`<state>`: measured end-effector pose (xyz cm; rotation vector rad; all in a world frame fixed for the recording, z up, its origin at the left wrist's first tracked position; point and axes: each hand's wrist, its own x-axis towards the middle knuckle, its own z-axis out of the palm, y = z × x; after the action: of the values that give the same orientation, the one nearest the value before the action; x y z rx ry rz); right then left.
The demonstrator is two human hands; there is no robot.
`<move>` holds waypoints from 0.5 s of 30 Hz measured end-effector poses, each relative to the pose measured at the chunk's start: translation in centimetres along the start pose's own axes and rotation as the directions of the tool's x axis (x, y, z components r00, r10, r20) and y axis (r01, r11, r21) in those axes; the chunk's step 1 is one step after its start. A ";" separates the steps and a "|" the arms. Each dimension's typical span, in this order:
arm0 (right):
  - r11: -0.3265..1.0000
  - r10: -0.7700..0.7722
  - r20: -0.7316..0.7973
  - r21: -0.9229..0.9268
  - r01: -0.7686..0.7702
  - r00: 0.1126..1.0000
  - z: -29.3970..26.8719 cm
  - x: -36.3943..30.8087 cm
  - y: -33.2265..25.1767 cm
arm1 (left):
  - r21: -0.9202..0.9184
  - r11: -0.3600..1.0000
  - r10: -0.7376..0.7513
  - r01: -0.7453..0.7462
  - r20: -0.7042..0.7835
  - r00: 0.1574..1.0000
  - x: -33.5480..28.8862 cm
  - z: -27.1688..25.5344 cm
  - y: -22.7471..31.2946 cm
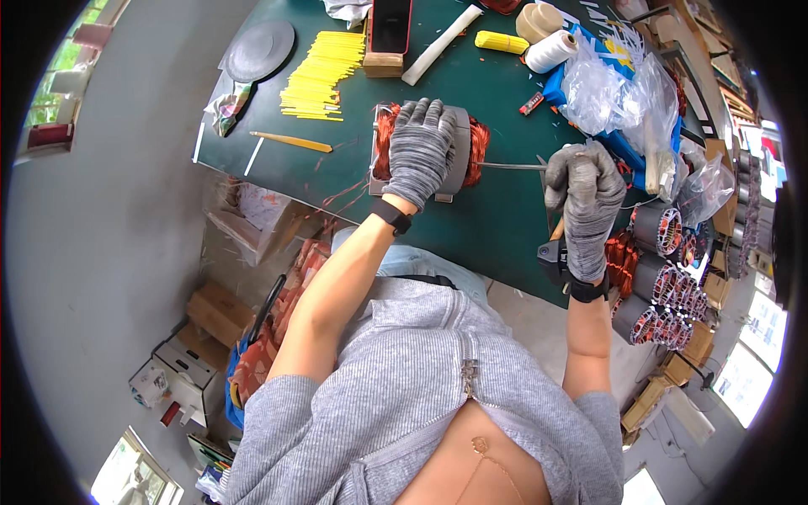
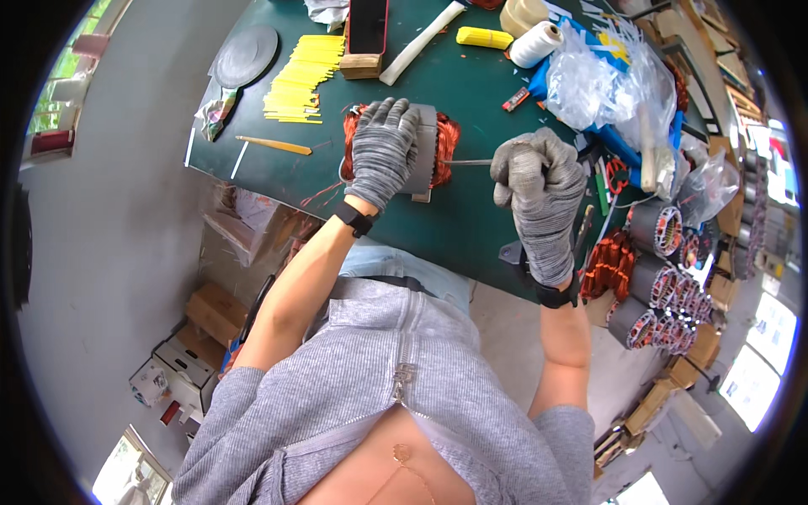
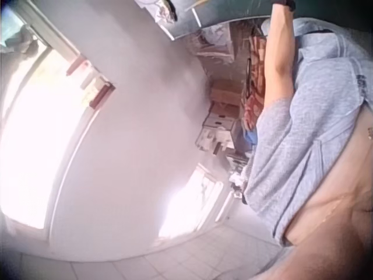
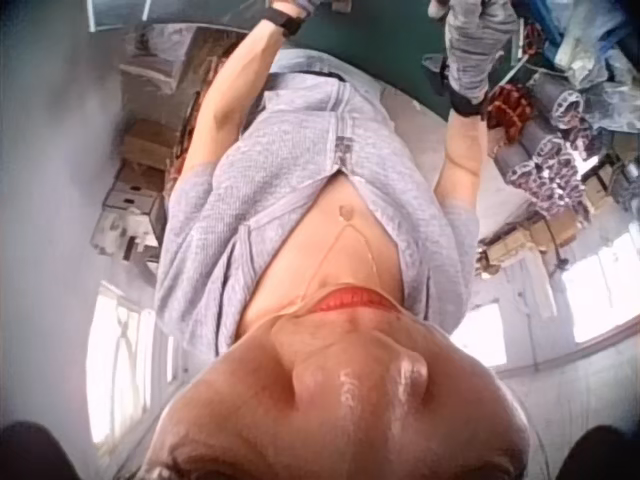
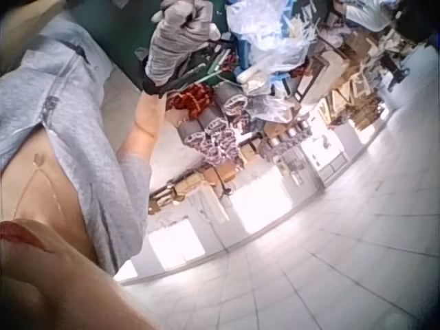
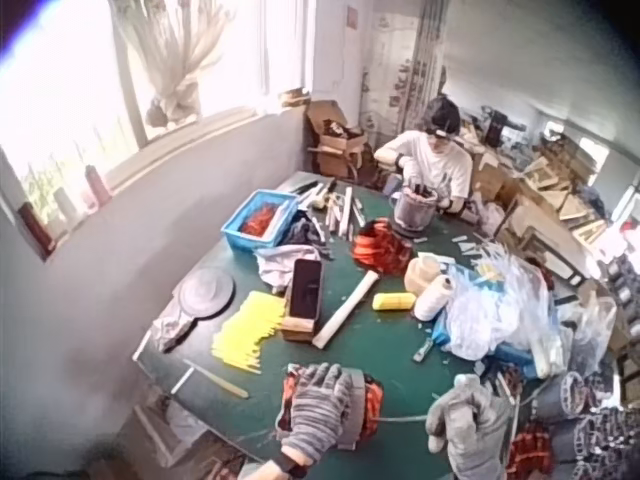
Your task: The recorder uses a mallet and a wooden block to shape copper windings inside a stator housing, then adjusts the wires with a metal tool.
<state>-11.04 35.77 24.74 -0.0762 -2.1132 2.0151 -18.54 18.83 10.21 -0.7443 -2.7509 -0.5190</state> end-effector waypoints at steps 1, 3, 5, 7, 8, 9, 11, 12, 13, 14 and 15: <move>0.999 0.006 0.020 -0.053 -0.005 1.000 0.3 0.1 0.1 | 0.000 1.000 -0.005 0.005 0.003 1.000 0.0 0.0 -0.1; 0.995 0.010 0.026 -0.100 -0.007 1.000 1.2 0.1 0.0 | -0.012 1.000 -0.013 0.013 0.017 1.000 -0.1 -0.1 -0.2; 0.994 0.015 0.007 -0.104 -0.015 1.000 1.9 0.0 0.0 | -0.022 1.000 -0.021 0.021 0.020 1.000 -0.2 -0.3 0.0; 0.986 0.069 0.024 -0.155 -0.064 0.997 3.0 0.4 -0.4 | -0.045 0.999 -0.015 0.016 0.024 1.000 -0.3 -0.4 -0.2; 0.973 0.116 0.036 -0.206 -0.106 0.993 3.4 0.7 -0.5 | -0.047 0.999 -0.019 0.020 0.029 0.999 -0.3 -0.3 -0.3; 0.970 0.089 0.086 -0.235 -0.067 0.992 3.6 1.0 0.1 | -0.051 0.998 -0.020 0.021 0.024 1.000 -0.4 -0.3 -0.3; 0.957 0.153 0.126 -0.267 -0.115 0.980 2.5 1.0 0.4 | -0.056 0.998 -0.008 0.008 0.011 1.000 -0.6 0.0 -0.4; 0.960 0.197 0.101 -0.220 -0.171 0.975 1.8 0.9 0.2 | -0.057 0.998 -0.008 0.009 0.018 1.000 -0.6 0.0 -0.4; 0.971 0.180 -0.042 -0.151 -0.185 0.983 -0.1 0.9 1.5 | -0.066 0.998 -0.008 0.009 0.015 1.000 -0.6 -0.1 -0.4; 0.976 0.218 -0.113 0.011 -0.218 0.969 -4.1 1.5 4.2 | -0.080 0.997 -0.003 0.004 0.011 1.000 -0.5 -0.4 -0.1; 0.969 0.242 -0.167 0.093 -0.229 0.956 -6.3 1.2 6.5 | -0.078 0.997 0.000 0.001 0.013 1.000 -0.5 -0.3 0.1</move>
<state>-11.72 42.55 18.71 -0.4999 -1.9980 2.1226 -18.02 18.54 10.39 -0.7667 -2.7566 -0.6269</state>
